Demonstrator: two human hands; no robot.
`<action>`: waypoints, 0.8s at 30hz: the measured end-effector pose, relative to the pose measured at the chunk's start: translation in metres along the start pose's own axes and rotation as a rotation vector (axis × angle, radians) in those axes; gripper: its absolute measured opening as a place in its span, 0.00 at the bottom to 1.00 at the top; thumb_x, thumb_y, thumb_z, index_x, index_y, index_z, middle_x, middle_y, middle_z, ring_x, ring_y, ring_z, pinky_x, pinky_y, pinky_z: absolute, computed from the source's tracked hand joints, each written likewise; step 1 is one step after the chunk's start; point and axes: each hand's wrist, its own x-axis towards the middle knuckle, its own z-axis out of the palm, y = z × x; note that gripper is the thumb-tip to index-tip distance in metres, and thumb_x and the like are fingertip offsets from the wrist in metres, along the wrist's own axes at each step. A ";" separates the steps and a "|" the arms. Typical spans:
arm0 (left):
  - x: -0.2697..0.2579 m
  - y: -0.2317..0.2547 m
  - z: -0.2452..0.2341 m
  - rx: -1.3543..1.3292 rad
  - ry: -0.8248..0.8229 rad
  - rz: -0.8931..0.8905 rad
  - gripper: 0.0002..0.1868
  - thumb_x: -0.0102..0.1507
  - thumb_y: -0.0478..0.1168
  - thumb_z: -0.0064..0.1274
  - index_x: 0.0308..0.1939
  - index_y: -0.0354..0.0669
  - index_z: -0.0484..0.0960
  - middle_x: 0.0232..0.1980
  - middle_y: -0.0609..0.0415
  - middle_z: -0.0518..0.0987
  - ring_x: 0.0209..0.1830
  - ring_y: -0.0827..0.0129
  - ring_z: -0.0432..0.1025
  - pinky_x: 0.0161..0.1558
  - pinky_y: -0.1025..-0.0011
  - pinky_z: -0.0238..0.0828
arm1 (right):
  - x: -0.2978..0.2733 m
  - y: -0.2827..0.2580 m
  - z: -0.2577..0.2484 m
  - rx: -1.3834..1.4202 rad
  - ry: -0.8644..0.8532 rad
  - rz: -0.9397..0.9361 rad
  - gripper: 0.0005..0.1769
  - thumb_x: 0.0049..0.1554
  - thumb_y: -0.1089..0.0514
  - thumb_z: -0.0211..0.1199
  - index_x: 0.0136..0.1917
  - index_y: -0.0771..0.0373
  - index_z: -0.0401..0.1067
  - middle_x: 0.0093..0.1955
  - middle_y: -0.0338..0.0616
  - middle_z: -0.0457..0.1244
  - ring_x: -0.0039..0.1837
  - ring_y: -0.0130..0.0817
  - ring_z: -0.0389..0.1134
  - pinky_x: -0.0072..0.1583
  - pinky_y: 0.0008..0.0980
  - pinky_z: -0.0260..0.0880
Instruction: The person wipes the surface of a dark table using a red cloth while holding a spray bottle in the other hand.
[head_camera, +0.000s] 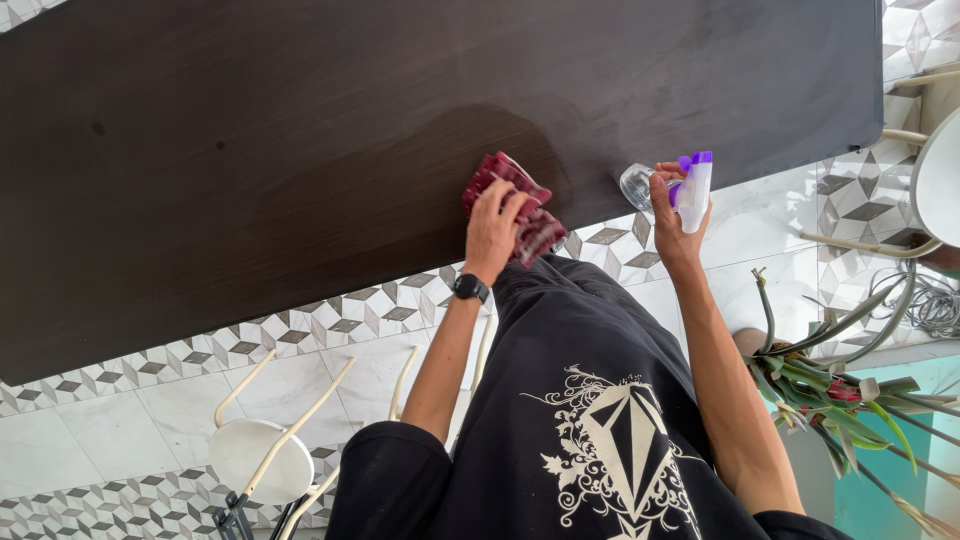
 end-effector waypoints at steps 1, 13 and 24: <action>0.006 -0.007 -0.002 0.016 0.028 -0.017 0.24 0.60 0.35 0.61 0.61 0.50 0.77 0.69 0.49 0.68 0.72 0.52 0.62 0.72 0.54 0.62 | 0.000 0.000 0.000 0.006 0.001 0.007 0.19 0.67 0.49 0.67 0.59 0.68 0.71 0.58 0.49 0.68 0.61 0.32 0.70 0.59 0.32 0.71; 0.093 -0.014 0.031 0.143 -0.024 0.073 0.24 0.59 0.33 0.58 0.58 0.43 0.72 0.74 0.44 0.64 0.78 0.53 0.54 0.77 0.48 0.48 | 0.005 -0.002 -0.003 0.025 -0.012 0.059 0.19 0.67 0.49 0.67 0.60 0.66 0.70 0.53 0.46 0.69 0.53 0.26 0.70 0.55 0.28 0.71; 0.015 0.020 0.040 -0.038 -0.175 0.259 0.19 0.58 0.34 0.62 0.51 0.47 0.77 0.56 0.56 0.78 0.68 0.62 0.67 0.77 0.53 0.50 | 0.000 0.001 -0.004 0.002 -0.029 0.027 0.18 0.67 0.50 0.67 0.59 0.68 0.71 0.57 0.48 0.68 0.55 0.28 0.69 0.56 0.30 0.70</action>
